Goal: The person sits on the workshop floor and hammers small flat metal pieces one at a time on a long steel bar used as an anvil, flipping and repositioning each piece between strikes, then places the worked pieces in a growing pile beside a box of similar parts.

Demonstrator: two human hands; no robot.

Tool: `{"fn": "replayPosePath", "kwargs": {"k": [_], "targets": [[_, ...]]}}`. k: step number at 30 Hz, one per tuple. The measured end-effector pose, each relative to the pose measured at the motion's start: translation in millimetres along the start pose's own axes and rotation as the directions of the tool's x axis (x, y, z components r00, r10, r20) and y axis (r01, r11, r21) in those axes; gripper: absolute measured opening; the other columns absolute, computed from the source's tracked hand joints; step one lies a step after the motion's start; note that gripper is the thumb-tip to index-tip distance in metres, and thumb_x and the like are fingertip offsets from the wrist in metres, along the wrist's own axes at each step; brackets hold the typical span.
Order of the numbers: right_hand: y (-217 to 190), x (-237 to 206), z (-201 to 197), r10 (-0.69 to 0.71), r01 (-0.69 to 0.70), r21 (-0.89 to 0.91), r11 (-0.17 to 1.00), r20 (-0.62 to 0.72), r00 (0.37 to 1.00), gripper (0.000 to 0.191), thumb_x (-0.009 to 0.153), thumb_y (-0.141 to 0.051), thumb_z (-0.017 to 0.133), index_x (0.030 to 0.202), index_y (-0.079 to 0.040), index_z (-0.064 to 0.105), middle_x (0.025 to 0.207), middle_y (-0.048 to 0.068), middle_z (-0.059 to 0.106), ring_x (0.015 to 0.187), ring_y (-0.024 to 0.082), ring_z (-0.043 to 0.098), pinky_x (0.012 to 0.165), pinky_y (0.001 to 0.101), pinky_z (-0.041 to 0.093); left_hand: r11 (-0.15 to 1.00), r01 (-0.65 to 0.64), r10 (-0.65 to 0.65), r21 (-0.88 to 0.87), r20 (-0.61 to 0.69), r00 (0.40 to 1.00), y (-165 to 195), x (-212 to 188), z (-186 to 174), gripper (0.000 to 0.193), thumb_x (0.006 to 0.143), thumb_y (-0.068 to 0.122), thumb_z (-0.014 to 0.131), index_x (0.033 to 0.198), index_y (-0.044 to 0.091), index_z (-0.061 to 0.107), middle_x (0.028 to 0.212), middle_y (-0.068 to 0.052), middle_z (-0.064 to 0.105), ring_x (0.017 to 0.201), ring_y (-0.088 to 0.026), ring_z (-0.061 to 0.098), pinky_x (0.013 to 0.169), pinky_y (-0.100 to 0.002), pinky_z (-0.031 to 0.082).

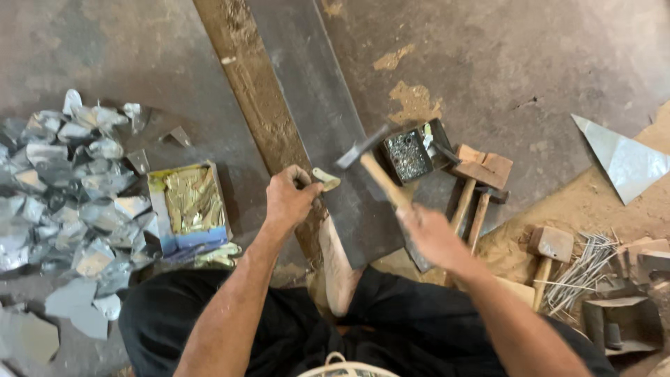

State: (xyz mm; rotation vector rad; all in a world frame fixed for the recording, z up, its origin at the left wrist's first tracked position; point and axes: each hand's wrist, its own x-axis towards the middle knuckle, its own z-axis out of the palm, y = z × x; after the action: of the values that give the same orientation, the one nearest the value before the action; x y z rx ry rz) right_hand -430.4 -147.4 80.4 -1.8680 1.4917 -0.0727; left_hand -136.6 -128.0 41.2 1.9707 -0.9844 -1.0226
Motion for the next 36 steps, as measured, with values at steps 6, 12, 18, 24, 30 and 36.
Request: {"fn": "replayPosePath", "kwargs": {"k": [6,12,18,24,30,36], "targets": [[-24.3,-17.2,-43.1,-0.053,0.052,-0.315,0.948,0.006,0.999,0.041,0.099,-0.042,0.051,0.103,-0.001,0.052,0.066,0.027,0.064,0.063,0.047,0.065,0.056,0.0558,0.05,0.998,-0.051,0.051,0.029,-0.029,0.998,-1.9,-1.5,1.1,0.025,0.074,0.02,0.088,0.079,0.004,0.07,0.072,-0.01,0.071,0.066,-0.018,0.07,0.065,-0.037,0.056],[-10.8,-56.7,-9.8,0.072,-0.095,0.173,0.98,0.131,0.989,0.046,0.105,-0.042,0.048,0.104,0.004,0.054,0.071,0.032,0.056,0.065,0.05,0.054,0.057,0.0566,0.046,0.969,-0.034,0.011,-0.246,-0.094,0.996,12.3,19.5,-10.9,0.021,0.078,0.016,0.088,0.08,0.004,0.07,0.068,-0.007,0.072,0.061,-0.013,0.065,0.058,-0.032,0.051],[39.7,-108.5,32.3,0.162,-0.164,0.033,0.986,0.036,0.986,0.04,0.103,-0.033,0.05,0.099,0.002,0.07,0.081,0.022,0.071,0.076,0.033,0.071,0.071,0.0411,0.056,0.968,-0.147,0.182,0.204,-0.168,0.969,12.0,32.4,-37.2,0.03,0.081,0.033,0.084,0.085,0.005,0.074,0.074,-0.014,0.075,0.07,-0.03,0.072,0.063,-0.043,0.055],[77.6,-130.4,18.6,0.316,-0.118,0.782,0.612,-0.106,0.943,0.028,0.094,0.005,0.051,0.117,0.002,0.067,0.1,0.015,0.072,0.094,0.027,0.072,0.084,0.0386,0.059,0.614,-0.115,-0.066,0.781,0.196,0.978,-80.3,-52.0,-53.4,0.02,0.086,0.024,0.072,0.096,0.006,0.076,0.102,-0.023,0.074,0.096,-0.042,0.072,0.081,-0.05,0.059],[55.3,-130.5,11.7,0.309,-0.209,0.944,0.256,0.125,0.943,0.018,0.097,-0.003,0.059,0.113,0.001,0.065,0.097,0.012,0.071,0.087,0.024,0.072,0.078,0.0382,0.06,0.655,-0.121,-0.019,0.746,0.176,0.984,-113.6,-63.6,-57.5,0.016,0.081,0.017,0.073,0.092,0.006,0.078,0.106,-0.022,0.073,0.098,-0.042,0.071,0.083,-0.051,0.059],[10.4,-99.4,22.8,0.225,-0.182,0.931,0.316,0.113,0.968,0.018,0.1,-0.013,0.068,0.106,0.003,0.063,0.087,0.012,0.069,0.072,0.02,0.068,0.063,0.0339,0.057,0.839,-0.253,0.153,0.483,0.236,0.96,-95.4,-67.5,-64.7,0.033,0.078,0.021,0.078,0.107,0.006,0.074,0.092,-0.024,0.073,0.087,-0.043,0.07,0.077,-0.05,0.056]]}}
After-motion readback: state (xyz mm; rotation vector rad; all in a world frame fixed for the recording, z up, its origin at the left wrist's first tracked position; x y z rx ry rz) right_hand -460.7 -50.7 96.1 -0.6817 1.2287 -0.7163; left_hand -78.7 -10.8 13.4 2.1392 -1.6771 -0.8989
